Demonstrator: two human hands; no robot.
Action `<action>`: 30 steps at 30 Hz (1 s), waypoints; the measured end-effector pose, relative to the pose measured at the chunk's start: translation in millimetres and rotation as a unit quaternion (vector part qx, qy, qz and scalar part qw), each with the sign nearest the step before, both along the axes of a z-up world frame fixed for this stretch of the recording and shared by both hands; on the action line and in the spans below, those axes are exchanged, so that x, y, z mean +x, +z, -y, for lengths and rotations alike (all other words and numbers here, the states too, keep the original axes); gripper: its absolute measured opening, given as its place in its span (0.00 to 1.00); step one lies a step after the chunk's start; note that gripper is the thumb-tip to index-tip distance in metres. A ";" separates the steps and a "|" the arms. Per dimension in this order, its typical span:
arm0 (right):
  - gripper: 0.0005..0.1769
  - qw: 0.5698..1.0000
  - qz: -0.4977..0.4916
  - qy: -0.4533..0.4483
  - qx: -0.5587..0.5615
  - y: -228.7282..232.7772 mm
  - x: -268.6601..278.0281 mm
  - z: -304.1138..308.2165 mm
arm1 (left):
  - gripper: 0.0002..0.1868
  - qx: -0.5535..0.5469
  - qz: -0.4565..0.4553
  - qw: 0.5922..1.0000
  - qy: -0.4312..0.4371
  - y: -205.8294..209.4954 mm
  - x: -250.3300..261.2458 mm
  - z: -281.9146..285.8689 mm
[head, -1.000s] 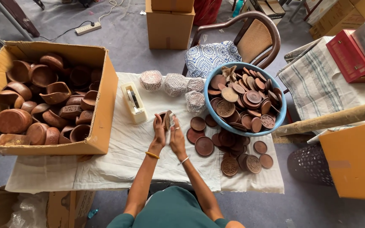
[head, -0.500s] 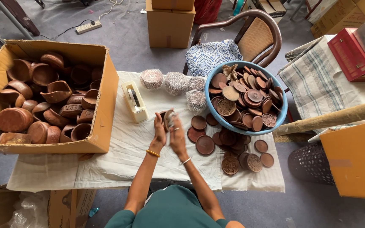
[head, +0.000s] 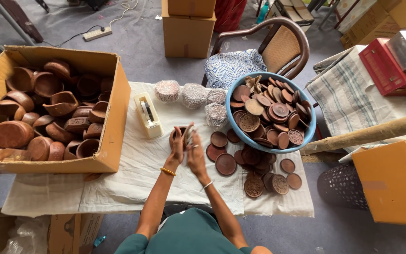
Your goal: Wiping and cleaning small clay pots and lids with a cloth to prepare them for packaging.
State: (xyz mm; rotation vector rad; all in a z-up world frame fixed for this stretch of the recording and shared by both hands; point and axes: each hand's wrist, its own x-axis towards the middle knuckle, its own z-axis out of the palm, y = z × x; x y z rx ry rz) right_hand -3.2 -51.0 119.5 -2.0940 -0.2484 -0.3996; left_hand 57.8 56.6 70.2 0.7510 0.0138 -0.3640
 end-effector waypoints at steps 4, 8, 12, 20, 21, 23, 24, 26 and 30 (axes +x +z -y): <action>0.30 0.993 -0.053 0.089 0.062 21.7 -18.8 -11.3 | 0.51 0.061 0.068 0.986 0.136 -44.2 7.6 -4.2; 0.29 0.991 0.067 0.064 -0.094 14.0 -1.1 -7.4 | 0.54 0.049 -0.029 0.997 -0.057 -83.7 6.7 -8.4; 0.28 0.995 0.060 0.001 -0.077 -24.6 19.0 2.1 | 0.50 -0.059 -0.076 0.995 -0.007 5.4 -12.8 -1.2; 0.30 0.992 -0.018 0.127 0.009 -6.3 -13.9 -18.0 | 0.47 -0.046 -0.043 0.998 0.020 10.4 -9.1 -18.5; 0.30 0.991 -0.017 0.129 0.011 -3.7 -9.2 -17.4 | 0.47 -0.043 -0.043 0.998 0.022 9.8 -10.6 -17.3; 0.30 0.991 0.061 0.105 -0.047 1.5 -0.2 -18.6 | 0.44 0.050 0.006 0.995 0.082 8.8 -14.3 -17.7; 0.30 0.991 0.062 0.110 -0.045 -6.4 7.9 -16.8 | 0.44 0.052 0.006 0.995 0.087 -12.0 -8.0 -19.5; 0.29 0.993 0.117 0.023 -0.025 -23.1 21.3 -7.8 | 0.39 -0.041 -0.025 0.997 0.055 -55.9 1.1 -17.3; 0.27 0.999 -0.030 0.022 0.012 -8.0 12.5 -8.5 | 0.45 -0.127 -0.103 0.982 0.092 28.7 -15.0 -14.3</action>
